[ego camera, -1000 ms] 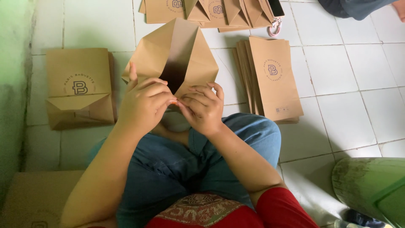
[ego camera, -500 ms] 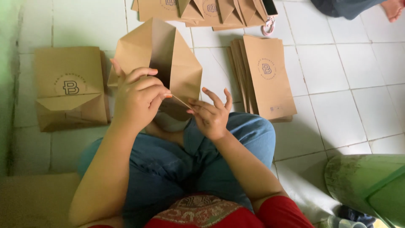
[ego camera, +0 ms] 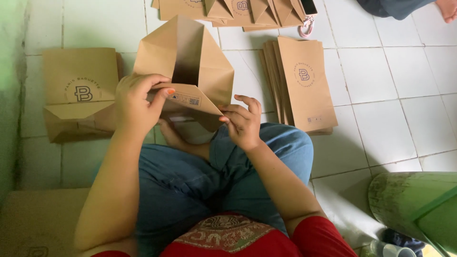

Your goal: The person sits on the floor and folds a flat brown paper bag into a standing bag. They fold the bottom flaps inward, crease the sides, and then fold the top flaps down to close the bag.

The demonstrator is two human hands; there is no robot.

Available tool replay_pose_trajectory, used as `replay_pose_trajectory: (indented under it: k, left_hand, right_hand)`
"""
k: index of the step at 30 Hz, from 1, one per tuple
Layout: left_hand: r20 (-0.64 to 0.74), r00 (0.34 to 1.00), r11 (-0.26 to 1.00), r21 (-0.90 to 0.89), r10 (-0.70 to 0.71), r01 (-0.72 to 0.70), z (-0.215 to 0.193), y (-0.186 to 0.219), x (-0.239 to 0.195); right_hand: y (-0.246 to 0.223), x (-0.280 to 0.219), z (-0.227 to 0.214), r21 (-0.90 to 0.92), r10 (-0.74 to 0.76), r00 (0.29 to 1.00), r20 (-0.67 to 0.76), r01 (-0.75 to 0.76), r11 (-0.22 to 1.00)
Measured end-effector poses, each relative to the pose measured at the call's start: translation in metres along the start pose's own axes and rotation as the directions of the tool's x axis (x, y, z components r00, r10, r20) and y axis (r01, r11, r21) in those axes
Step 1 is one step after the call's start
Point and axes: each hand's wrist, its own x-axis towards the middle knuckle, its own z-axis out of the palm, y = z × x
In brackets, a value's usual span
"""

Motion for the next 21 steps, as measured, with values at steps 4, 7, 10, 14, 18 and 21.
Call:
replay_pose_trajectory:
  k: [4,7,10,14,18,21]
  left_hand:
    - [-0.025,0.997,0.994,-0.089,-0.067,0.065,-0.008,0.005,-0.002]
    - [0.038,0.987,0.973,-0.167,-0.153,0.158,-0.012,-0.006,-0.01]
    - [0.093,0.973,0.945,-0.235,-0.212,0.228,-0.014,-0.019,-0.018]
    - [0.113,0.95,0.871,-0.378,-0.292,0.313,-0.02,-0.022,-0.015]
    - [0.058,0.813,0.732,-0.402,-0.579,0.55,-0.025,-0.03,0.0]
    - [0.003,0.737,0.716,-0.237,-0.675,0.657,-0.016,-0.069,0.007]
  right_hand:
    - [-0.001,0.0,0.002,0.037,0.024,1.0,-0.008,-0.024,0.999]
    - [-0.003,0.008,-0.003,0.074,0.065,0.998,0.027,-0.067,0.995]
    - [-0.006,0.019,-0.008,0.365,0.291,0.952,0.094,-0.305,0.88]
    - [0.012,0.039,-0.001,0.516,0.759,0.61,0.226,-0.736,0.438]
    - [0.025,0.072,0.007,0.379,0.862,0.381,0.335,-0.892,0.248]
    - [0.042,0.084,0.012,0.291,0.861,0.343,0.374,-0.926,0.242]
